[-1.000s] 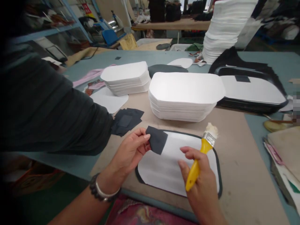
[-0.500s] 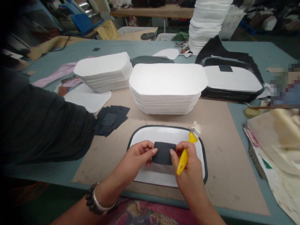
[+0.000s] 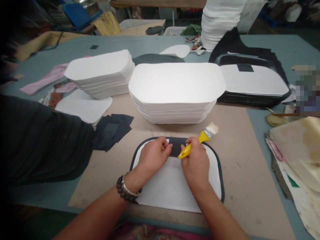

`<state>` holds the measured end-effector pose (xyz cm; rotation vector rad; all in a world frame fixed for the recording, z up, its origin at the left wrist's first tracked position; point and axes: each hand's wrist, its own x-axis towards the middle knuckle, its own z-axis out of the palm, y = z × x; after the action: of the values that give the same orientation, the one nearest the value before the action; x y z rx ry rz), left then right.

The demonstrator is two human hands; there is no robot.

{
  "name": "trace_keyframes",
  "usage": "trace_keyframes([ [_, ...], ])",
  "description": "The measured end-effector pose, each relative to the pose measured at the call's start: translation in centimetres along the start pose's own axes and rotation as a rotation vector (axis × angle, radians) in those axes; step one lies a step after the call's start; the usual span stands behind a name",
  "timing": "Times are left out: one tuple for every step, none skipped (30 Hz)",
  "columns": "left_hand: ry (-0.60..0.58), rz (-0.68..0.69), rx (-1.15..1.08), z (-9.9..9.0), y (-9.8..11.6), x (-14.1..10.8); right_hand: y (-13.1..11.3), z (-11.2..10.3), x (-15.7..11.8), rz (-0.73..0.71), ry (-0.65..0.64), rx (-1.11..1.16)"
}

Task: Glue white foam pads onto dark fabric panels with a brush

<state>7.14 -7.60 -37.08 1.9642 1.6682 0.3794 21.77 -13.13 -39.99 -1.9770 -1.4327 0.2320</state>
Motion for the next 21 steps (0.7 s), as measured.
trace_keyframes([
  [-0.003,0.000,0.034,0.0,0.0,0.1,0.0,0.2,0.0,0.002,-0.007,-0.029],
  [-0.008,-0.001,0.064,0.1,0.0,0.1,0.1,0.3,0.0,0.006,-0.015,-0.054],
  [-0.015,-0.002,0.089,0.1,0.0,0.1,0.1,0.4,0.0,0.009,-0.022,-0.075],
  [-0.023,-0.002,0.111,0.1,0.0,0.1,0.1,0.5,-0.1,0.011,-0.027,-0.090],
  [-0.031,-0.003,0.130,0.2,0.0,0.1,0.2,0.5,-0.1,0.013,-0.031,-0.100],
  [-0.040,-0.002,0.146,0.2,0.0,0.0,0.2,0.5,-0.1,0.015,-0.031,-0.105],
  [-0.048,0.000,0.160,0.2,0.0,0.0,0.2,0.5,-0.1,0.015,-0.032,-0.105],
  [-0.056,0.004,0.173,0.3,-0.1,0.0,0.2,0.5,0.0,0.014,-0.033,-0.102],
  [-0.064,0.010,0.186,0.4,-0.1,0.0,0.2,0.5,0.0,0.013,-0.035,-0.100],
  [-0.072,0.017,0.200,0.4,-0.1,0.0,0.2,0.5,0.1,0.012,-0.037,-0.102],
  [-0.078,0.024,0.214,0.4,-0.1,0.0,0.2,0.6,0.1,0.010,-0.039,-0.110],
  [-0.083,0.032,0.228,0.4,-0.1,0.0,0.2,0.6,0.2,0.007,-0.040,-0.125],
  [-0.085,0.038,0.242,0.3,-0.1,0.0,0.3,0.6,0.2,0.001,-0.039,-0.143],
  [-0.087,0.042,0.259,0.1,0.0,0.0,0.3,0.6,0.2,-0.007,-0.034,-0.162],
  [-0.091,0.044,0.280,-0.1,0.0,-0.1,0.4,0.7,0.2,-0.019,-0.029,-0.178],
  [-0.092,0.040,0.306,-0.4,0.0,-0.2,0.5,0.8,0.2,-0.032,-0.024,-0.189],
  [-0.089,0.034,0.332,-0.7,0.1,-0.3,0.5,0.8,0.2,-0.046,-0.021,-0.195],
  [-0.076,0.040,0.354,-0.9,0.1,-0.5,0.5,0.9,0.2,-0.055,-0.020,-0.198],
  [-0.051,0.069,0.369,-1.1,0.1,-0.8,0.5,1.0,0.2,-0.060,-0.022,-0.200],
  [-0.022,0.122,0.378,-1.1,0.0,-1.0,0.4,1.1,0.2,-0.059,-0.026,-0.203],
  [0.007,0.190,0.382,-1.0,0.0,-1.3,0.3,1.2,0.2,-0.053,-0.029,-0.203],
])
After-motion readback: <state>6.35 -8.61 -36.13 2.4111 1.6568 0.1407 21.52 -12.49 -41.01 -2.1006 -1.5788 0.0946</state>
